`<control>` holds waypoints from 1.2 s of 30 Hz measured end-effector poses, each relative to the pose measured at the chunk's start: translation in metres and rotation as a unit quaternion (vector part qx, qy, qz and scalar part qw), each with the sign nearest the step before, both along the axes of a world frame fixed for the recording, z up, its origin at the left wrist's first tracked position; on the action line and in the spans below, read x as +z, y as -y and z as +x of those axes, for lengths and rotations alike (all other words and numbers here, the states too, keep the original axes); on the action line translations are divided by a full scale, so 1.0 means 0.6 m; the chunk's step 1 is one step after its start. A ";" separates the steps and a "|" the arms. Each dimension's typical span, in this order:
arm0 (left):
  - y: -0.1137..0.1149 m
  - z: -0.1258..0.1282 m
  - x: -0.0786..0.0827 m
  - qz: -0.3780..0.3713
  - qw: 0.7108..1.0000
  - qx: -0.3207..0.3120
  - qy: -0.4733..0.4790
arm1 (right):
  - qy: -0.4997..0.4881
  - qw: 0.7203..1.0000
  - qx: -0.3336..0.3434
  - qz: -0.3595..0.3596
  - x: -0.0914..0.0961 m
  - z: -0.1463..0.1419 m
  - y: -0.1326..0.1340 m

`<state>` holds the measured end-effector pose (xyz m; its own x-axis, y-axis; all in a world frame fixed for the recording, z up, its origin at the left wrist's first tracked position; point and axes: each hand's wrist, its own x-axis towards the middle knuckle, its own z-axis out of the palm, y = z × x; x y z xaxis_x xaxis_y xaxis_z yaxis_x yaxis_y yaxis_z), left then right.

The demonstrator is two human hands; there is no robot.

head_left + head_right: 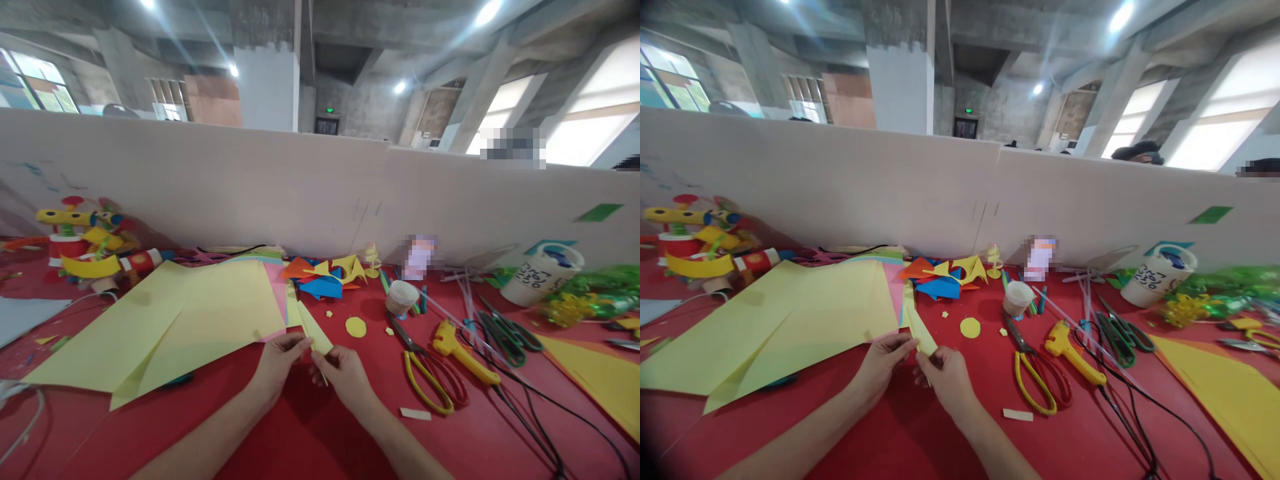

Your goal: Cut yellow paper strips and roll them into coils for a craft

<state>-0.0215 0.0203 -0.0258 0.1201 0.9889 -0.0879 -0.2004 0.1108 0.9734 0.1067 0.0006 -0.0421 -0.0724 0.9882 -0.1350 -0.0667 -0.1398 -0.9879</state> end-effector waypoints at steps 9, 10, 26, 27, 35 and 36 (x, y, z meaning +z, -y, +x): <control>0.000 -0.002 -0.006 -0.007 0.999 -0.042 0.021 | -0.034 0.999 0.027 -0.008 0.013 0.007 -0.001; 0.000 -0.002 -0.005 -0.009 0.999 -0.042 0.023 | -0.036 0.999 0.031 -0.007 0.015 0.008 -0.001; 0.004 0.002 0.011 0.003 1.000 -0.018 0.005 | -0.003 1.000 0.021 0.000 0.003 0.000 0.001; 0.005 0.003 0.012 0.002 1.000 -0.019 0.013 | -0.006 1.000 0.025 -0.001 0.005 -0.001 0.002; 0.006 0.005 0.000 -0.016 0.996 -0.052 0.072 | -0.057 0.997 0.040 -0.021 0.017 0.000 0.003; 0.005 0.004 -0.002 -0.014 0.996 -0.058 0.073 | -0.063 0.997 0.043 -0.021 0.018 0.002 0.003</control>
